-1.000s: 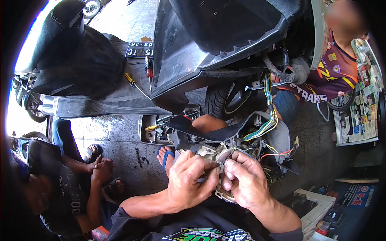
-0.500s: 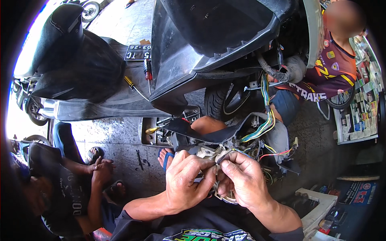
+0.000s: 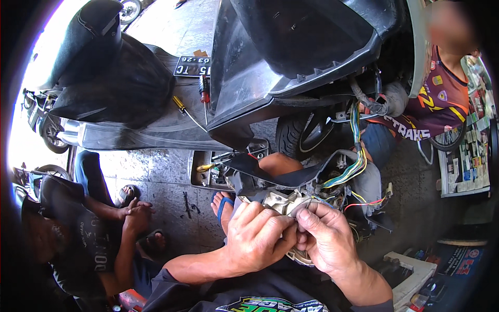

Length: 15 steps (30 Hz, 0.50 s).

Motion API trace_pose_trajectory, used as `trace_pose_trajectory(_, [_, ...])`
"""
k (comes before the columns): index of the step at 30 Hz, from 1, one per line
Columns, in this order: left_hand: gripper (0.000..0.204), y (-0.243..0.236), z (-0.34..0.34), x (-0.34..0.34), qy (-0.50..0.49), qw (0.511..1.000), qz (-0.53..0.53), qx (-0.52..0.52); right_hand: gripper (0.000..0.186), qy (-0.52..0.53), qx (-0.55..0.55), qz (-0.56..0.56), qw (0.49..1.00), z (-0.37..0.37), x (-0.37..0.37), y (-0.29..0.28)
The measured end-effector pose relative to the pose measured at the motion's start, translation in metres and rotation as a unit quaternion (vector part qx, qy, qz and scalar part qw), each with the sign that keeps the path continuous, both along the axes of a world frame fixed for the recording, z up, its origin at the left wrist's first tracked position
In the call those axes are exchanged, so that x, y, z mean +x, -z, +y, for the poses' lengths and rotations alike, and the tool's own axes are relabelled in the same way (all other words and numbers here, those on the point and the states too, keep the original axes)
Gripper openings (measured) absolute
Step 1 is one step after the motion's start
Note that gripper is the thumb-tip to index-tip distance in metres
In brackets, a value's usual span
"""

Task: The person works on the wiring of a motorcycle headlight assembly by hand, connecting and disconnecting several wire terminals and using electrical tape to secure connections.

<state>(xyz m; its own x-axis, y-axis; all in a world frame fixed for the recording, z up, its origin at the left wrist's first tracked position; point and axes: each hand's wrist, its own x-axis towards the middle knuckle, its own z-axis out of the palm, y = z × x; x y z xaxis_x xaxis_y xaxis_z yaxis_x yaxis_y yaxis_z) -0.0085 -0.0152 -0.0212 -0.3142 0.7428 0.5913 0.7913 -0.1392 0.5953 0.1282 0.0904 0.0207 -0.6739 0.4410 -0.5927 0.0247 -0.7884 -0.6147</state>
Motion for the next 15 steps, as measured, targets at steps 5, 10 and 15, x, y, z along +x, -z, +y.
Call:
trace_pose_trajectory(5, [0.019,-0.006,-0.004,-0.004,0.006,0.994,-0.103,-0.037,0.014,0.022,0.024,-0.038,0.999,-0.005,-0.004,-0.001])
trace_pose_trajectory(10, [0.018,-0.005,-0.006,-0.003,0.029,0.993,-0.111,-0.032,0.017,-0.018,0.055,-0.012,0.998,-0.004,0.004,0.011])
trace_pose_trajectory(15, [0.015,-0.002,-0.004,-0.011,-0.010,0.991,-0.115,-0.070,0.033,-0.059,-0.024,0.051,0.997,0.005,0.008,-0.013])
